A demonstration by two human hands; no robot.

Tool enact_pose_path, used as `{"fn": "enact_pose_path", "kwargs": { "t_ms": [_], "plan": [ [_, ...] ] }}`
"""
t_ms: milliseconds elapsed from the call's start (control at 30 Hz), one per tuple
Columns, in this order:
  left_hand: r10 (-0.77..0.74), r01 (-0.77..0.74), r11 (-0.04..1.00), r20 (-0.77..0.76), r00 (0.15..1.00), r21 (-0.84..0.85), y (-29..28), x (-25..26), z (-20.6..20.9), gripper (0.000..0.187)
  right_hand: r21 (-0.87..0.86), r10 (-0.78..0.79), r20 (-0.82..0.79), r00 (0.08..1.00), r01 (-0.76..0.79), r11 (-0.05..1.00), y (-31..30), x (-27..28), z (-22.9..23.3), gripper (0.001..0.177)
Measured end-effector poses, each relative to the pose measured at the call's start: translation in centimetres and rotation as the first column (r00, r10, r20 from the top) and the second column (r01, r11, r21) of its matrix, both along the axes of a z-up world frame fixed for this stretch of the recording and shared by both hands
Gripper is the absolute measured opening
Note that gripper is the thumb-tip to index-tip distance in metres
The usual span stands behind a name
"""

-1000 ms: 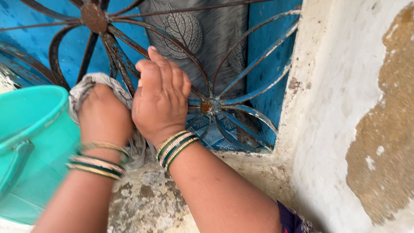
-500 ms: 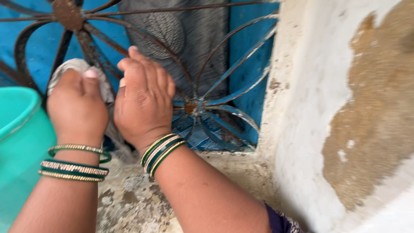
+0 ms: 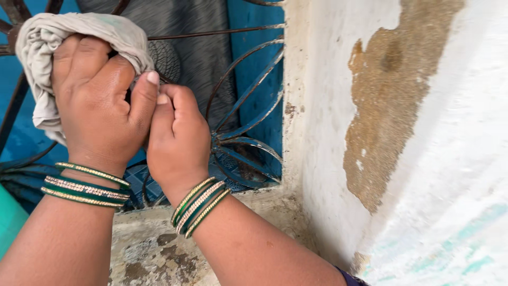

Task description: The person cleans a metal window grill using a cloth and a bucket of water. The person repeatedly wipes the metal bars of the grill with the cloth, rinses the cloth in the bucket, wrings it out, and continues wiping different sections of the grill and the surrounding window frame.

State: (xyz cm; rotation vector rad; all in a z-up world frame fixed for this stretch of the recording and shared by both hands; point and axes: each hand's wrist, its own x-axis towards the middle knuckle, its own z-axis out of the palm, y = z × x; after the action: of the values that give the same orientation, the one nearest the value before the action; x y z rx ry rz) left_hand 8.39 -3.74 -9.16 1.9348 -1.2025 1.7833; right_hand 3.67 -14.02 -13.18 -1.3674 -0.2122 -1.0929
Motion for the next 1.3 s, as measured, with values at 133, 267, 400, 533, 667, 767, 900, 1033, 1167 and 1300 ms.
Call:
{"fn": "enact_pose_path", "kwargs": {
  "t_ms": [133, 267, 400, 533, 667, 767, 900, 1033, 1167, 1300],
  "plan": [
    [0.093, -0.089, 0.995, 0.104, 0.990, -0.042, -1.5, 0.1, -1.0, 0.013, -0.073, -0.160, 0.230, 0.960, 0.181, 0.981, -0.8, -1.2, -0.5, 0.017],
    [0.078, -0.087, 0.996, -0.230, 0.970, -0.031, -3.5, -1.2, -5.0, 0.020, -0.130, -0.326, 0.287, 0.901, 0.374, 0.918, -2.2, -2.8, 0.5, 0.014],
    [0.005, -0.031, 0.998, -0.441, 0.897, -0.051, -6.1, -3.8, -6.3, 0.030, -0.226, -0.436, 0.324, 0.840, 0.516, 0.826, -3.3, -4.4, 2.8, 0.019],
    [0.117, -0.062, 0.992, -0.618, 0.777, 0.111, -4.2, -4.8, -1.4, 0.040, -0.365, -0.444, 0.222, 0.868, 0.497, 0.788, -3.4, -5.0, 4.6, 0.020],
    [0.206, -0.201, 0.978, -0.465, 0.861, 0.060, -1.6, -4.8, 3.0, 0.021, -0.446, -0.422, 0.149, 0.894, 0.442, 0.778, -3.1, -5.7, 4.7, 0.025],
    [0.207, -0.204, 0.978, -0.340, 0.918, 0.043, -2.6, -4.3, 2.2, 0.017, -0.423, -0.399, 0.174, 0.900, 0.434, 0.795, -2.9, -6.1, 4.7, 0.027],
    [0.047, -0.021, 0.998, -0.448, 0.893, 0.062, -4.7, -4.4, -1.2, 0.037, -0.396, -0.454, 0.168, 0.875, 0.482, 0.782, -3.2, -6.2, 5.0, 0.024],
    [0.142, -0.045, 0.979, -0.504, 0.852, 0.199, -4.8, -4.9, -2.1, 0.031, -0.448, -0.543, 0.100, 0.834, 0.525, 0.724, -4.4, -6.7, 4.6, 0.023],
    [0.122, 0.015, 0.941, -0.378, 0.918, 0.339, -1.8, -4.3, 3.0, 0.034, -0.663, -0.556, 0.240, 0.796, 0.553, 0.505, -5.7, -7.5, 3.5, 0.037],
    [0.402, -0.306, 0.910, -0.420, 0.813, 0.279, -0.3, -5.8, 3.6, 0.031, -0.686, -0.554, 0.194, 0.810, 0.516, 0.514, -6.3, -7.1, 4.0, 0.042]
  ]
}}
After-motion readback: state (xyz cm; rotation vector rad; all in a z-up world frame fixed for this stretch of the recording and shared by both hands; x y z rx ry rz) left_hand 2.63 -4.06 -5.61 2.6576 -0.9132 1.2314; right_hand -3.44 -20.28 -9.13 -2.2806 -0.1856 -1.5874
